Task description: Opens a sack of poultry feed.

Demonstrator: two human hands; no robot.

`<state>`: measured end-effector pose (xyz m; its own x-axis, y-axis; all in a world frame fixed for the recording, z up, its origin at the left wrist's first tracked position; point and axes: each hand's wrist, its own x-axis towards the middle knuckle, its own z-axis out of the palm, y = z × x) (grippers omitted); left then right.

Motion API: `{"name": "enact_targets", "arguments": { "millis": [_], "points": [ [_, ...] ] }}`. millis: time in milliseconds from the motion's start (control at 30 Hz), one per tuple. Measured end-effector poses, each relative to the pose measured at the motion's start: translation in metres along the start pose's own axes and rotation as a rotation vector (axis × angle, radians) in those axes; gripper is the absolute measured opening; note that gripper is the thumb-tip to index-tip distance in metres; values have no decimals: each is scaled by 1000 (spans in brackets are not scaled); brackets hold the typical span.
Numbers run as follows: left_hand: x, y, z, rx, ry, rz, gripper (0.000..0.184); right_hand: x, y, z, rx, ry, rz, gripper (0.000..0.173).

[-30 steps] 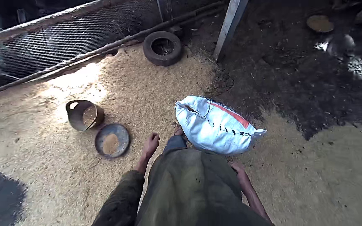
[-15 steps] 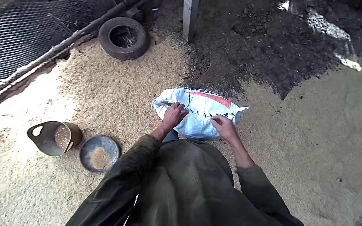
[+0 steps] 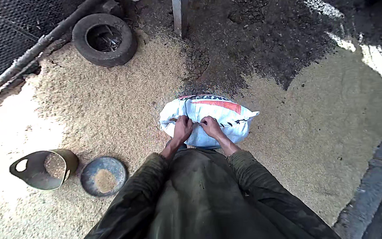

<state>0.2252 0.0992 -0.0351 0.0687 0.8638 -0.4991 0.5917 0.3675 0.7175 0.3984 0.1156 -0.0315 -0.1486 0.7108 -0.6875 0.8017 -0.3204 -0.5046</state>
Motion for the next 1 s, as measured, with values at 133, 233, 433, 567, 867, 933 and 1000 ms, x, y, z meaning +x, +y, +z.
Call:
{"name": "enact_targets", "arguments": {
  "millis": [133,233,433,567,867,933,1000],
  "points": [
    [-7,-4,-15,-48,-83,-23,31,-1,4,-3,29,-79,14,31],
    [-6,-9,-22,-29,-181,36,32,4,-1,-1,5,-77,60,31],
    [8,-11,-38,30,-313,69,32,15,-12,8,-54,-53,129,27],
    [12,-3,-52,27,-381,-2,32,3,-12,-5,-7,-98,112,27],
    [-7,34,-82,188,-780,-158,52,-38,10,-24,187,-33,-6,26],
    [-19,52,-78,154,-780,-35,46,-40,19,-25,262,-36,-16,25],
    [-23,61,-61,136,-627,152,36,-39,29,-26,354,-37,-26,23]
  ]
}}
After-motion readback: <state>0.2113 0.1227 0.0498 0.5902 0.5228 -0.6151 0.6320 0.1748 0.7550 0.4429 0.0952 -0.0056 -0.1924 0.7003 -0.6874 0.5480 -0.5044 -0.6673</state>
